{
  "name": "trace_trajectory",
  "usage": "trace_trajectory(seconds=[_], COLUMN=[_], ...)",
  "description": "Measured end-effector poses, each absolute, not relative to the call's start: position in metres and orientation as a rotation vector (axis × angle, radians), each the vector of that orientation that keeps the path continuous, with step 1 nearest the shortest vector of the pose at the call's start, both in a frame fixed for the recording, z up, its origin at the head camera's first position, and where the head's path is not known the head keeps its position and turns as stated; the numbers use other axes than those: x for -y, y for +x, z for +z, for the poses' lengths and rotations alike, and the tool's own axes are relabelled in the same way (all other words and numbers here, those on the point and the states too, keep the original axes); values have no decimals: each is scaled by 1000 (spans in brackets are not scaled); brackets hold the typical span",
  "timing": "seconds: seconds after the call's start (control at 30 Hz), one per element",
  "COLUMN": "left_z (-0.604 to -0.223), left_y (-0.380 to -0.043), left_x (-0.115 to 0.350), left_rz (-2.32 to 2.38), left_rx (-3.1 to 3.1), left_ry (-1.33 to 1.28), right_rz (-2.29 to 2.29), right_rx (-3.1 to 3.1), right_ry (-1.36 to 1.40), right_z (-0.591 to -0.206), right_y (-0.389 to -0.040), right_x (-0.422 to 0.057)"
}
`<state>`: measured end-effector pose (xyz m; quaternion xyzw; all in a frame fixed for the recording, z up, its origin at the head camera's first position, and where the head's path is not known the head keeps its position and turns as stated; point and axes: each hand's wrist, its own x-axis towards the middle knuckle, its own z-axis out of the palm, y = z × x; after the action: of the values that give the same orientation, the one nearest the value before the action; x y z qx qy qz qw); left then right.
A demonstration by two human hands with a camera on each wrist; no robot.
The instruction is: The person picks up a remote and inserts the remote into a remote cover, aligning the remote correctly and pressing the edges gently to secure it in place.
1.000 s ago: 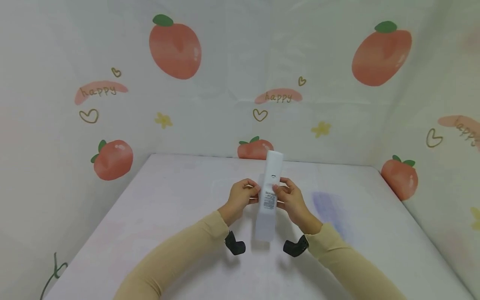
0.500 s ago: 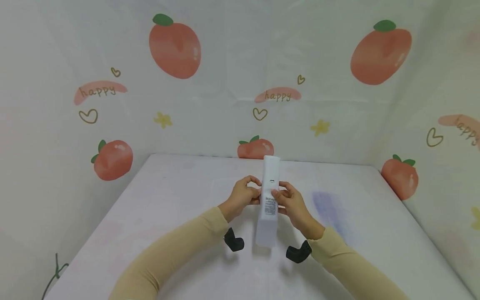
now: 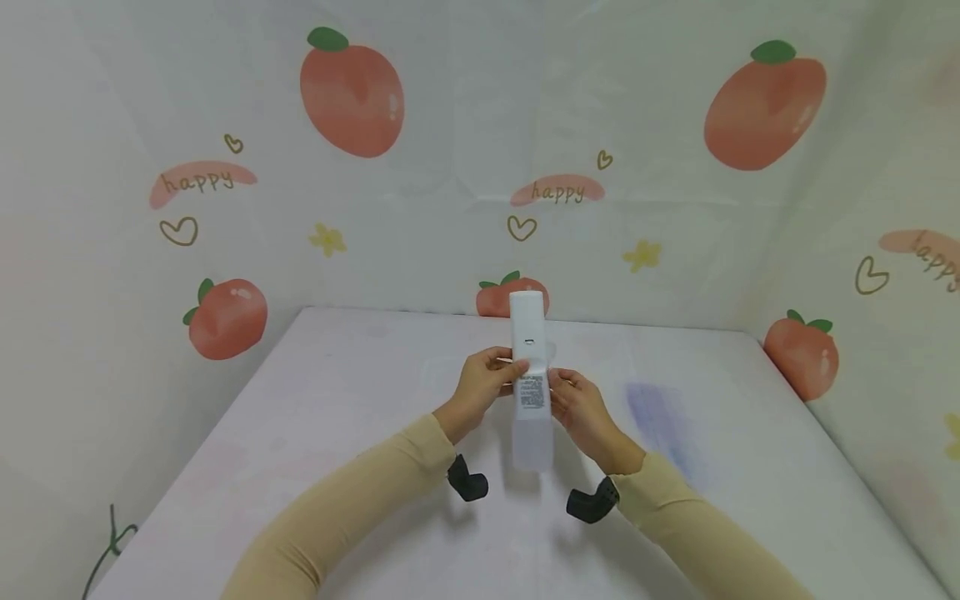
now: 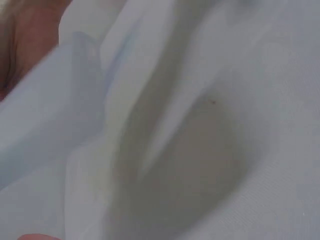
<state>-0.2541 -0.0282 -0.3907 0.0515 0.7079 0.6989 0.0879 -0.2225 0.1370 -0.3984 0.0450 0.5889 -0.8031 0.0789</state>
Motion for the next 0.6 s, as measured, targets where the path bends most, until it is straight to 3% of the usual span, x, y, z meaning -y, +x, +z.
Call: trace_trajectory(seconds=[0.6], left_z=[-399], left_y=[-247], left_x=[28], left_rz=[2064], left_rx=[-2122], left_ry=[159], right_rz=[-2428], right_rx=[-1773], right_ry=[163], right_z=[-408], right_y=[-220], right_x=[-134])
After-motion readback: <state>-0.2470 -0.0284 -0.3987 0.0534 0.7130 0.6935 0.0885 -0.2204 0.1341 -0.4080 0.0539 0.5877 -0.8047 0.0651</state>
